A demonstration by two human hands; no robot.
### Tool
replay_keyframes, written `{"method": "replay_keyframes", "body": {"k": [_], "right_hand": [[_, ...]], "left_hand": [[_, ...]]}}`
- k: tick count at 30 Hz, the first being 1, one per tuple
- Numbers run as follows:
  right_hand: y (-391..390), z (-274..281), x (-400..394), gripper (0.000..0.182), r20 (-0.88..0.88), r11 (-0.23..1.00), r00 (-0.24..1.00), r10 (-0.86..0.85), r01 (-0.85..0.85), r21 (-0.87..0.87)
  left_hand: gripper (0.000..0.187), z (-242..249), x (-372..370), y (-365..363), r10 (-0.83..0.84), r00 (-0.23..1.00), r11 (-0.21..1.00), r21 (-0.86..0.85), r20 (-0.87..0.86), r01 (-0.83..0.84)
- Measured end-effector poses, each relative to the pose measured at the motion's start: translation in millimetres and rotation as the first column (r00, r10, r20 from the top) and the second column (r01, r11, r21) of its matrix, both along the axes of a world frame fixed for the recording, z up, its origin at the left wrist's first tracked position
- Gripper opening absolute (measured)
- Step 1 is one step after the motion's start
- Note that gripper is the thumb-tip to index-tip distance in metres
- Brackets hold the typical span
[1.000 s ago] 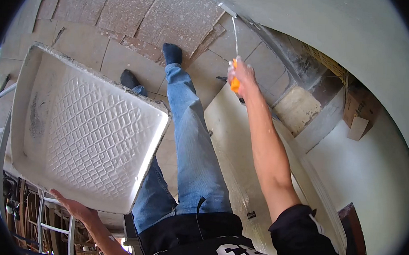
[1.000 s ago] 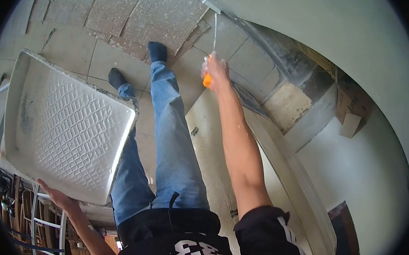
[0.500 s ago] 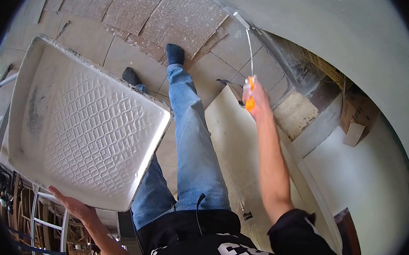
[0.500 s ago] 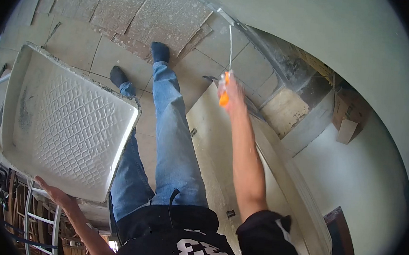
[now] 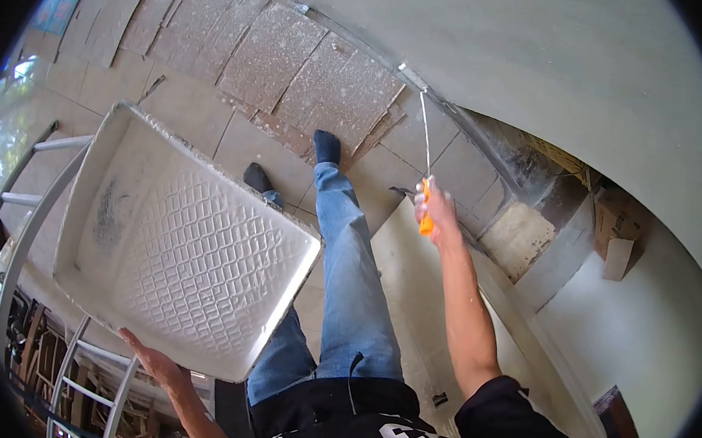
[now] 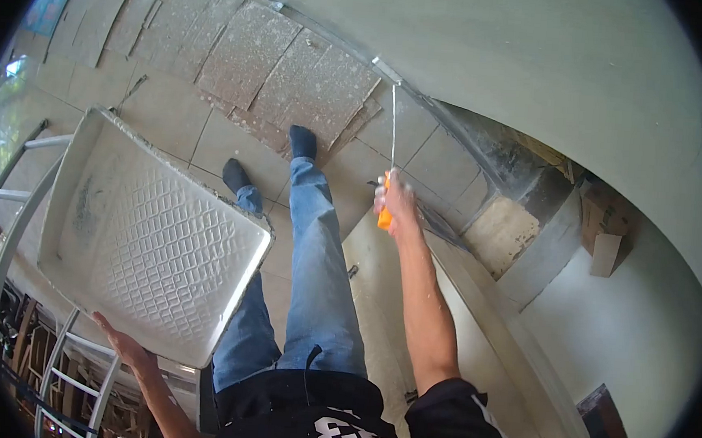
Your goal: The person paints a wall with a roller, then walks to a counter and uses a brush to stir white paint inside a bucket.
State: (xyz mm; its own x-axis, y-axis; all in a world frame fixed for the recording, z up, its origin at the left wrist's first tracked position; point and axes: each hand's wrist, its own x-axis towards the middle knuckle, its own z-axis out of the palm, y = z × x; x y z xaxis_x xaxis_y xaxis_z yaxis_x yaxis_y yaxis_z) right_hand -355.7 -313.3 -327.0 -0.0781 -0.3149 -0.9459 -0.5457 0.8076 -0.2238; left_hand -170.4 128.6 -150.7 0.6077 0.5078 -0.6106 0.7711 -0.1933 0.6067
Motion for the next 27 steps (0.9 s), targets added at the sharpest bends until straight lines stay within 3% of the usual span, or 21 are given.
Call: {"method": "replay_keyframes", "body": {"k": [2, 5, 6, 9, 13, 16, 18, 20, 23, 27], "right_hand": [[-12, -27, 11, 0.034, 0.074, 1.0, 0.997, 0.024, -0.024, 0.007], [-23, -61, 22, 0.034, 0.008, 0.999, 1.0, 0.03, -0.03, -0.026], [-16, -54, 14, 0.031, 0.083, 0.997, 0.994, 0.078, -0.075, -0.031], [8, 11, 23, 0.033, -0.066, 0.999, 0.998, 0.001, -0.004, -0.053], [-22, -43, 20, 0.04, 0.022, 0.995, 0.995, 0.095, -0.094, -0.029], [-28, -46, 23, 0.041, 0.104, 0.999, 0.993, 0.054, -0.052, -0.015], [-9, -5, 10, 0.039, 0.075, 0.993, 0.991, 0.107, -0.103, -0.056], [2, 54, 16, 0.036, -0.016, 0.997, 1.0, 0.021, -0.022, -0.069], [-10, 72, 9, 0.033, 0.043, 0.992, 0.992, -0.123, 0.124, -0.025], [-34, -16, 9, 0.031, 0.164, 0.995, 0.982, -0.096, 0.098, -0.006]], "left_hand": [[0.075, 0, 1, -4, 0.012, 1.0, 1.0, 0.016, 0.004, -0.012], [0.075, 3, 0, 0, 0.008, 1.0, 0.999, 0.032, -0.002, -0.008], [0.074, 0, -2, 5, -0.001, 1.0, 0.999, 0.037, 0.007, 0.001], [0.076, 2, -3, 1, 0.023, 0.999, 0.996, 0.092, -0.022, -0.021], [0.077, 3, 0, -7, 0.067, 0.996, 0.996, 0.06, -0.058, -0.064], [0.073, 5, 0, -4, 0.032, 0.999, 0.998, 0.048, -0.028, -0.031], [0.072, 1, -6, 8, -0.018, 1.0, 0.995, 0.103, -0.012, 0.019], [0.072, 1, -1, 5, 0.014, 1.0, 0.999, -0.033, 0.007, -0.014], [0.073, 11, 0, -9, 0.008, 0.999, 0.993, -0.114, 0.031, -0.005], [0.073, 9, -13, 14, -0.105, 0.986, 0.98, -0.156, 0.133, 0.125]]}}
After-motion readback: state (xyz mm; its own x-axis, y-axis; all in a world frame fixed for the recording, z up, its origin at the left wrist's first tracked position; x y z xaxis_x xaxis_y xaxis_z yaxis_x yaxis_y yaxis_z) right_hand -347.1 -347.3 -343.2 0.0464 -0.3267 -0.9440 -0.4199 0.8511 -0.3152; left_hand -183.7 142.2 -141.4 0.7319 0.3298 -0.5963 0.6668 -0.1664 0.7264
